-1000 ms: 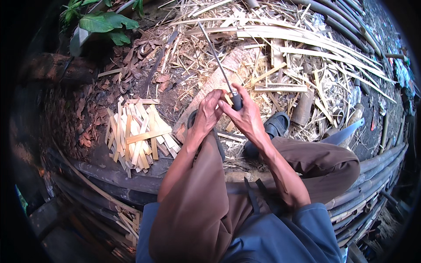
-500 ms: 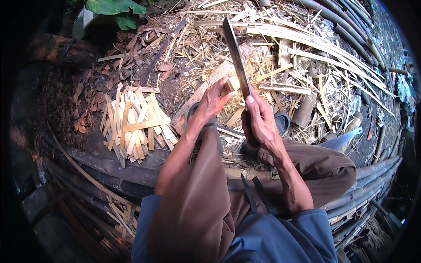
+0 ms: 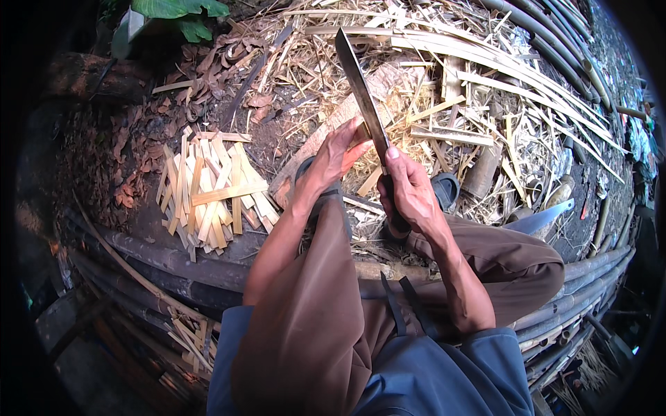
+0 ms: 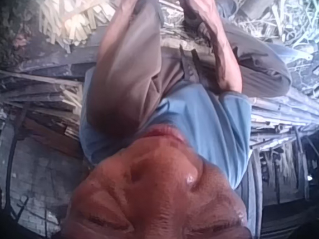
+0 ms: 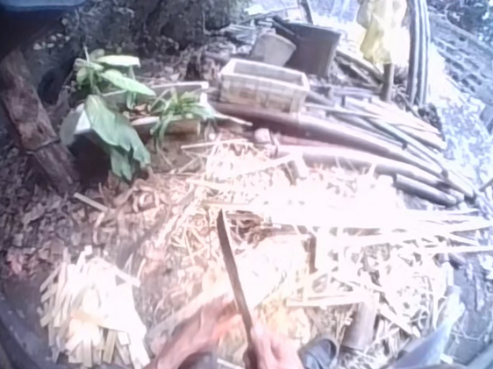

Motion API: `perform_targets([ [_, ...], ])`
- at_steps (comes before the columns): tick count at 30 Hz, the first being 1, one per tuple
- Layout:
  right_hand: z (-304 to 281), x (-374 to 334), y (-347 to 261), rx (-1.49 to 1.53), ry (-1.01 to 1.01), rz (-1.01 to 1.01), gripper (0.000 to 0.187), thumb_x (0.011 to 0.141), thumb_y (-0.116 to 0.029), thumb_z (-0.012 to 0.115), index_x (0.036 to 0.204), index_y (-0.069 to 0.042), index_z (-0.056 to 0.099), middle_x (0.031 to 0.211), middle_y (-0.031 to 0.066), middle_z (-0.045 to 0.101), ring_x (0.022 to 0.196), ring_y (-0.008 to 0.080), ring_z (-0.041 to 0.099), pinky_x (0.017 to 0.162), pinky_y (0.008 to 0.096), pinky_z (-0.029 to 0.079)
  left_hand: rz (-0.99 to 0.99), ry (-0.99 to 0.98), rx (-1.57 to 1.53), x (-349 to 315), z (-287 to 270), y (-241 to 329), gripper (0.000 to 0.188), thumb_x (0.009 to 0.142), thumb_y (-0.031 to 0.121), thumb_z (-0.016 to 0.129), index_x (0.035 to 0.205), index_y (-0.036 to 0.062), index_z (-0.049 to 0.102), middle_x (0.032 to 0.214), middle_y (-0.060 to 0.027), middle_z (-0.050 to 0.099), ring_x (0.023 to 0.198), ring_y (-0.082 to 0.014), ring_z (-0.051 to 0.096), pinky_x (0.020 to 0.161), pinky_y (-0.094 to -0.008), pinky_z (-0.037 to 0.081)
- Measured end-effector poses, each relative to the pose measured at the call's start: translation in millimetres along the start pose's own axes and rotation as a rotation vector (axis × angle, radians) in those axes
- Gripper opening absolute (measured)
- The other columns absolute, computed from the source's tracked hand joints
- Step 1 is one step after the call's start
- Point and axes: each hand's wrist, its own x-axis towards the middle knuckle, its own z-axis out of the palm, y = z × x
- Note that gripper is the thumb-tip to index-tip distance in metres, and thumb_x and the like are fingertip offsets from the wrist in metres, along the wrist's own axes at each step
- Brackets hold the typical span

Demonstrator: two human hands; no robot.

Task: The person sits on the ground and uses a machete to split bamboo strips into thinner pieces. The person repeatedly positions the bamboo, strikes it with the machete, and collects the split pieces.

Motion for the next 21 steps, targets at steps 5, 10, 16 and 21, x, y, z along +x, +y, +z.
perform_targets([
  [5, -4, 2, 3, -0.014, 0.012, -0.007, 0.043, 0.104, -0.049, 0.038, 0.088, -0.011, 0.048, 0.058, -0.0012, 0.048, 0.041, 0.0076, 0.045, 0.037, 0.0238, 0.036, -0.298, -0.125, -0.206, 1, -5, 16, 0.062, 0.101, 0.047, 0.043, 0.141, -0.0001, 0.041, 0.131, -0.0161, 0.050, 0.125, -0.0218, 0.046, 0.109, -0.0436, 0.040],
  [10, 0, -2, -9, -0.114, 0.026, -0.041, 0.047, 0.105, -0.045, 0.038, 0.128, -0.009, 0.057, 0.057, -0.0024, 0.046, 0.039, 0.0063, 0.040, 0.036, 0.0246, 0.033, -0.146, -0.024, -0.179, 0, -3, 17, 0.052, 0.096, 0.030, 0.049, 0.140, 0.0028, 0.042, 0.123, -0.0176, 0.055, 0.113, -0.0288, 0.053, 0.098, -0.0431, 0.045],
  [16, 4, -3, -16, -0.288, 0.080, -0.128, 0.045, 0.105, -0.032, 0.037, 0.144, -0.012, 0.047, 0.065, 0.0051, 0.051, 0.060, 0.0116, 0.049, 0.060, 0.0325, 0.044, -0.032, -0.038, 0.159, 15, -7, 27, 0.038, 0.087, -0.002, 0.060, 0.123, 0.0006, 0.049, 0.102, -0.0235, 0.060, 0.095, -0.0421, 0.062, 0.074, -0.0447, 0.052],
  [21, 3, 3, -7, -0.337, 0.063, -0.134, 0.043, 0.105, -0.029, 0.040, 0.146, -0.016, 0.044, 0.067, 0.0127, 0.054, 0.062, 0.0172, 0.055, 0.064, 0.0360, 0.046, -0.004, -0.004, 0.196, 20, -9, 27, 0.031, 0.088, 0.003, 0.061, 0.116, -0.0019, 0.050, 0.097, -0.0247, 0.058, 0.091, -0.0447, 0.059, 0.072, -0.0462, 0.050],
])
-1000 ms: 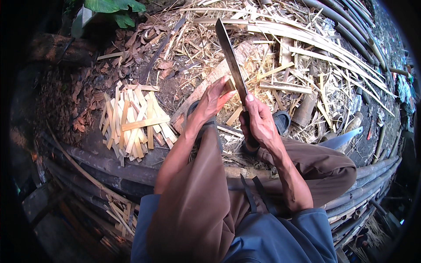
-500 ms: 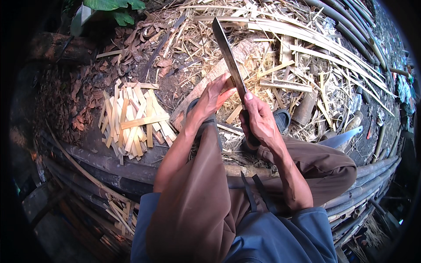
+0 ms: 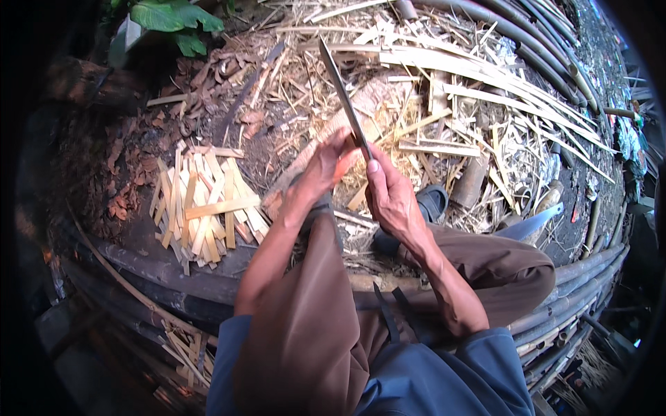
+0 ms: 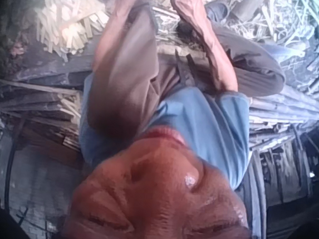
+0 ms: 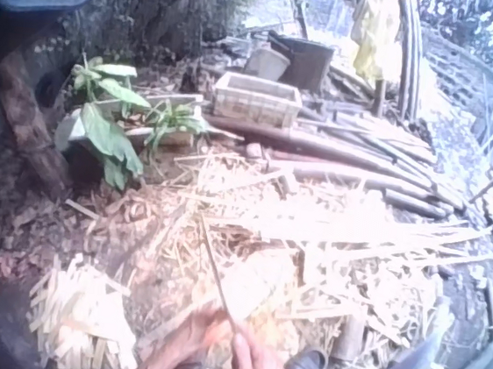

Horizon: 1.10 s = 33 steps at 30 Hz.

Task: The person sits on the ground and uses a machete to split bamboo strips into thinner pieces. The person repeatedly positions the bamboo, strikes it with the machete, and collects the split pieces.

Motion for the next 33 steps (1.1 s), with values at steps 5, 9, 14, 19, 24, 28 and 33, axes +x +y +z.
perform_targets([
  [5, 5, 2, 7, -0.038, 0.025, -0.052, 0.042, 0.105, -0.028, 0.041, 0.145, -0.017, 0.045, 0.082, 0.0221, 0.065, 0.074, 0.0241, 0.064, 0.073, 0.0383, 0.049, 0.010, 0.082, 0.021, -16, 7, -11, 0.036, 0.088, 0.004, 0.062, 0.122, 0.0013, 0.049, 0.100, -0.0240, 0.060, 0.094, -0.0427, 0.061, 0.076, -0.0447, 0.051],
  [9, 6, -7, -9, 0.016, 0.009, -0.039, 0.043, 0.104, -0.026, 0.042, 0.145, -0.014, 0.045, 0.082, 0.0220, 0.065, 0.075, 0.0240, 0.064, 0.074, 0.0374, 0.049, -0.207, -0.048, 0.002, -13, -14, 18, 0.060, 0.088, 0.009, 0.066, 0.140, 0.0057, 0.037, 0.120, -0.0240, 0.057, 0.112, -0.0422, 0.056, 0.095, -0.0471, 0.047],
  [14, 13, 8, 16, -0.043, 0.025, -0.108, 0.043, 0.104, -0.027, 0.043, 0.145, -0.013, 0.045, 0.065, 0.0124, 0.054, 0.061, 0.0180, 0.054, 0.062, 0.0360, 0.045, -0.209, 0.122, 0.270, -43, -26, 13, 0.072, 0.087, 0.015, 0.070, 0.147, 0.0033, 0.031, 0.135, -0.0260, 0.050, 0.124, -0.0431, 0.050, 0.107, -0.0457, 0.040],
  [19, 1, -8, -33, 0.086, -0.043, -0.089, 0.047, 0.104, -0.028, 0.043, 0.149, -0.012, 0.040, 0.062, 0.0103, 0.054, 0.058, 0.0154, 0.053, 0.062, 0.0347, 0.046, -0.510, 0.189, 0.200, -81, -42, 4, 0.048, 0.091, 0.013, 0.064, 0.134, -0.0011, 0.047, 0.131, -0.0242, 0.056, 0.121, -0.0393, 0.055, 0.103, -0.0451, 0.043],
  [24, 22, 30, 31, -0.106, 0.024, -0.109, 0.053, 0.104, -0.031, 0.042, 0.148, -0.001, 0.036, 0.069, 0.0209, 0.057, 0.066, 0.0285, 0.058, 0.069, 0.0408, 0.047, -0.641, 0.314, 0.091, -84, -41, 9, 0.037, 0.095, 0.017, 0.059, 0.128, 0.0001, 0.055, 0.115, -0.0197, 0.065, 0.108, -0.0299, 0.064, 0.095, -0.0393, 0.049],
  [28, 11, 26, 14, -0.076, 0.030, -0.084, 0.055, 0.104, -0.032, 0.040, 0.150, -0.002, 0.031, 0.064, 0.0197, 0.057, 0.062, 0.0269, 0.061, 0.062, 0.0390, 0.047, -0.550, 0.320, 0.078, -69, -34, 16, 0.033, 0.096, 0.016, 0.058, 0.124, -0.0008, 0.058, 0.111, -0.0189, 0.067, 0.105, -0.0286, 0.065, 0.092, -0.0383, 0.050],
  [33, 10, 30, 42, -0.143, 0.051, -0.186, 0.052, 0.103, -0.028, 0.041, 0.148, -0.001, 0.036, 0.072, 0.0286, 0.061, 0.073, 0.0377, 0.066, 0.069, 0.0450, 0.048, -0.665, 0.391, -0.042, -76, -44, 20, 0.028, 0.097, 0.012, 0.057, 0.122, -0.0014, 0.060, 0.109, -0.0154, 0.068, 0.101, -0.0221, 0.066, 0.090, -0.0334, 0.051],
])
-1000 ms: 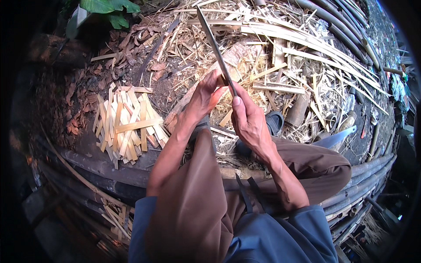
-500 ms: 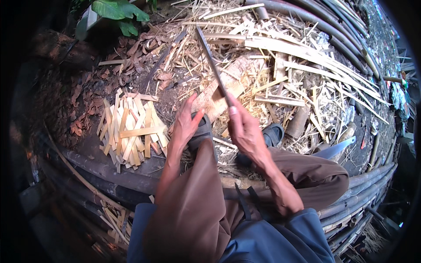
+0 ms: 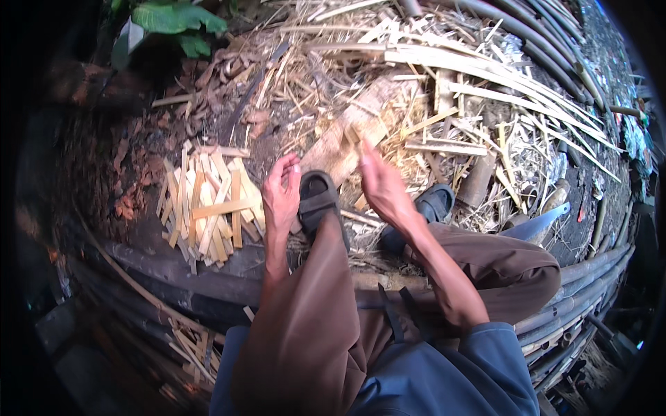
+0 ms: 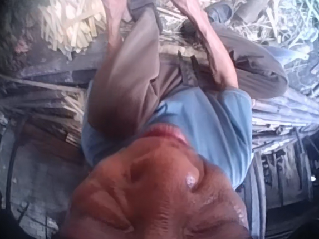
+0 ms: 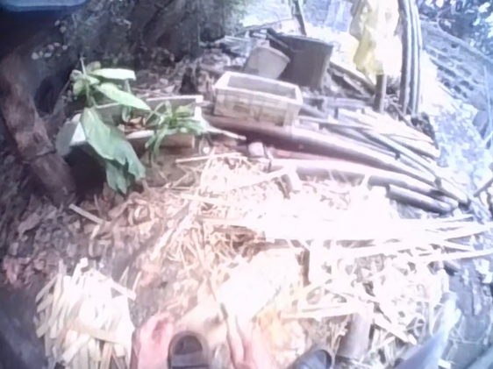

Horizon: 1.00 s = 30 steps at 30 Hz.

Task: The person sits on the ground and uses a machete to split bamboo strips into thinner pieces. The person repeatedly positions the bamboo, strikes it with the machete, and collects the split pieces.

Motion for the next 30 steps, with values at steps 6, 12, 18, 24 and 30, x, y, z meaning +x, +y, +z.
perform_targets([
  [6, 1, 5, -13, 0.057, -0.070, 0.184, 0.053, 0.104, -0.034, 0.040, 0.142, 0.003, 0.041, 0.073, 0.0263, 0.059, 0.069, 0.0331, 0.060, 0.070, 0.0439, 0.046, 0.057, 0.004, -0.082, 11, -6, 6, 0.034, 0.098, 0.016, 0.058, 0.126, -0.0030, 0.057, 0.110, -0.0146, 0.067, 0.101, -0.0208, 0.064, 0.089, -0.0331, 0.053],
  [12, 36, 4, 66, -0.077, -0.053, 0.117, 0.051, 0.103, -0.038, 0.041, 0.137, 0.000, 0.047, 0.102, 0.0382, 0.062, 0.106, 0.0481, 0.061, 0.087, 0.0515, 0.050, 0.420, -0.156, -0.162, 23, 27, 44, 0.075, 0.084, 0.037, 0.077, 0.138, -0.0030, 0.044, 0.126, -0.0180, 0.056, 0.117, -0.0257, 0.055, 0.102, -0.0393, 0.044],
  [18, 18, 21, 56, 0.008, -0.081, 0.080, 0.067, 0.095, -0.041, 0.056, 0.143, 0.003, 0.039, 0.076, 0.0243, 0.065, 0.070, 0.0360, 0.066, 0.067, 0.0450, 0.052, 0.507, -0.129, 0.234, 79, 67, 61, 0.037, 0.079, 0.017, 0.078, 0.110, 0.0033, 0.063, 0.098, -0.0113, 0.058, 0.083, -0.0239, 0.062, 0.075, -0.0373, 0.052],
  [24, 20, 27, 86, -0.101, -0.060, 0.200, 0.032, 0.080, -0.018, 0.068, 0.104, 0.001, 0.061, 0.090, 0.0247, 0.069, 0.087, 0.0400, 0.068, 0.079, 0.0472, 0.053, 0.471, -0.256, 0.201, 84, 93, 76, 0.030, 0.081, 0.020, 0.079, 0.100, 0.0025, 0.065, 0.080, -0.0075, 0.060, 0.067, -0.0186, 0.058, 0.063, -0.0323, 0.048],
  [30, 17, 24, 83, -0.256, 0.002, 0.115, 0.028, 0.080, -0.014, 0.065, 0.105, -0.004, 0.060, 0.079, 0.0244, 0.065, 0.078, 0.0395, 0.067, 0.073, 0.0479, 0.053, 0.234, -0.222, 0.001, 79, 108, 69, 0.020, 0.086, 0.018, 0.076, 0.085, 0.0054, 0.061, 0.061, 0.0023, 0.054, 0.054, -0.0066, 0.048, 0.048, -0.0257, 0.039],
])
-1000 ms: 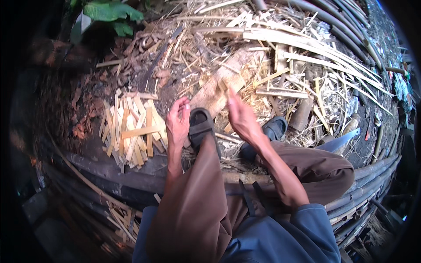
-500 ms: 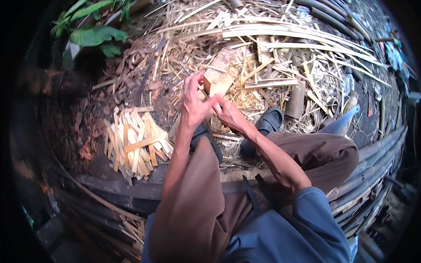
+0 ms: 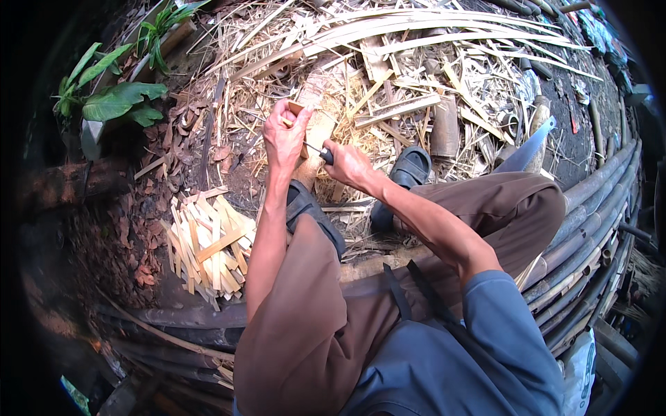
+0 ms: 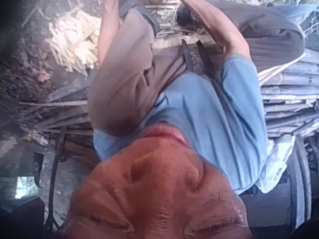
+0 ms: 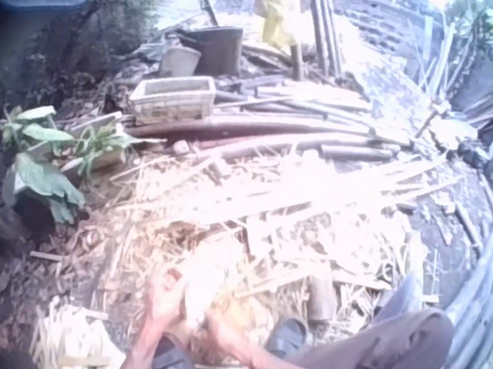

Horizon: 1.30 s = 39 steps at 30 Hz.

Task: The person sits on the ground and uses a machete to split bamboo strips into thinner pieces. The person repeatedly positions the bamboo, strikes it with the machete, and collects the split pieces.

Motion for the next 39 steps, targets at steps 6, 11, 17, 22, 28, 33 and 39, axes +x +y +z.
perform_targets([
  [6, -2, -3, 8, -0.251, -0.169, 0.056, 0.021, 0.092, -0.011, 0.052, 0.113, -0.008, 0.056, 0.086, 0.0220, 0.067, 0.082, 0.0378, 0.069, 0.066, 0.0496, 0.053, 0.088, 0.019, 0.099, -2, 4, -1, 0.025, 0.087, 0.026, 0.076, 0.086, 0.0052, 0.061, 0.065, 0.0012, 0.056, 0.055, -0.0073, 0.047, 0.050, -0.0269, 0.040],
  [11, 9, -36, 28, -0.267, -0.191, -0.130, 0.036, 0.084, -0.028, 0.068, 0.110, -0.007, 0.056, 0.079, 0.0183, 0.068, 0.079, 0.0362, 0.069, 0.067, 0.0483, 0.056, -0.122, 0.030, -0.043, 2, -32, 11, 0.025, 0.089, 0.029, 0.072, 0.093, 0.0060, 0.064, 0.074, -0.0071, 0.069, 0.075, -0.0121, 0.068, 0.061, -0.0243, 0.053],
  [17, 13, -95, 20, -0.038, -0.138, 0.160, 0.037, 0.083, -0.030, 0.066, 0.103, -0.001, 0.055, 0.079, 0.0269, 0.065, 0.080, 0.0450, 0.065, 0.072, 0.0525, 0.050, -0.002, 0.516, -0.144, 10, -119, 1, 0.022, 0.089, 0.024, 0.074, 0.088, 0.0030, 0.067, 0.076, 0.0001, 0.061, 0.075, -0.0087, 0.054, 0.073, -0.0256, 0.043],
  [22, -9, -105, 4, 0.034, -0.031, 0.290, 0.044, 0.087, -0.036, 0.065, 0.115, -0.004, 0.052, 0.089, 0.0301, 0.067, 0.087, 0.0472, 0.065, 0.075, 0.0530, 0.051, 0.083, 0.741, 0.038, -5, -114, -13, 0.029, 0.092, 0.027, 0.070, 0.082, 0.0006, 0.062, 0.072, -0.0023, 0.056, 0.067, -0.0122, 0.047, 0.065, -0.0280, 0.041],
  [28, 1, -104, 11, 0.095, 0.083, 0.151, 0.037, 0.090, -0.029, 0.064, 0.117, -0.011, 0.047, 0.090, 0.0226, 0.068, 0.081, 0.0472, 0.065, 0.070, 0.0532, 0.051, -0.018, 0.646, 0.316, -47, -70, -55, 0.040, 0.100, 0.037, 0.055, 0.092, 0.0003, 0.066, 0.074, -0.0057, 0.064, 0.064, -0.0152, 0.050, 0.063, -0.0320, 0.043],
  [33, 18, -109, -12, 0.168, -0.059, 0.263, 0.050, 0.097, -0.050, 0.050, 0.116, -0.004, 0.050, 0.073, 0.0273, 0.063, 0.071, 0.0441, 0.065, 0.066, 0.0531, 0.049, -0.258, 0.361, 0.214, -74, -77, -37, 0.060, 0.105, 0.045, 0.034, 0.110, -0.0050, 0.066, 0.073, -0.0107, 0.069, 0.062, -0.0199, 0.060, 0.061, -0.0349, 0.047],
  [39, 30, -106, -59, 0.418, -0.175, 0.103, 0.049, 0.098, -0.049, 0.049, 0.116, -0.004, 0.052, 0.070, 0.0272, 0.061, 0.073, 0.0455, 0.064, 0.070, 0.0524, 0.047, -0.367, 0.335, 0.195, -97, -72, -28, 0.061, 0.106, 0.036, 0.032, 0.100, -0.0159, 0.063, 0.083, -0.0229, 0.071, 0.081, -0.0306, 0.073, 0.071, -0.0376, 0.057],
])
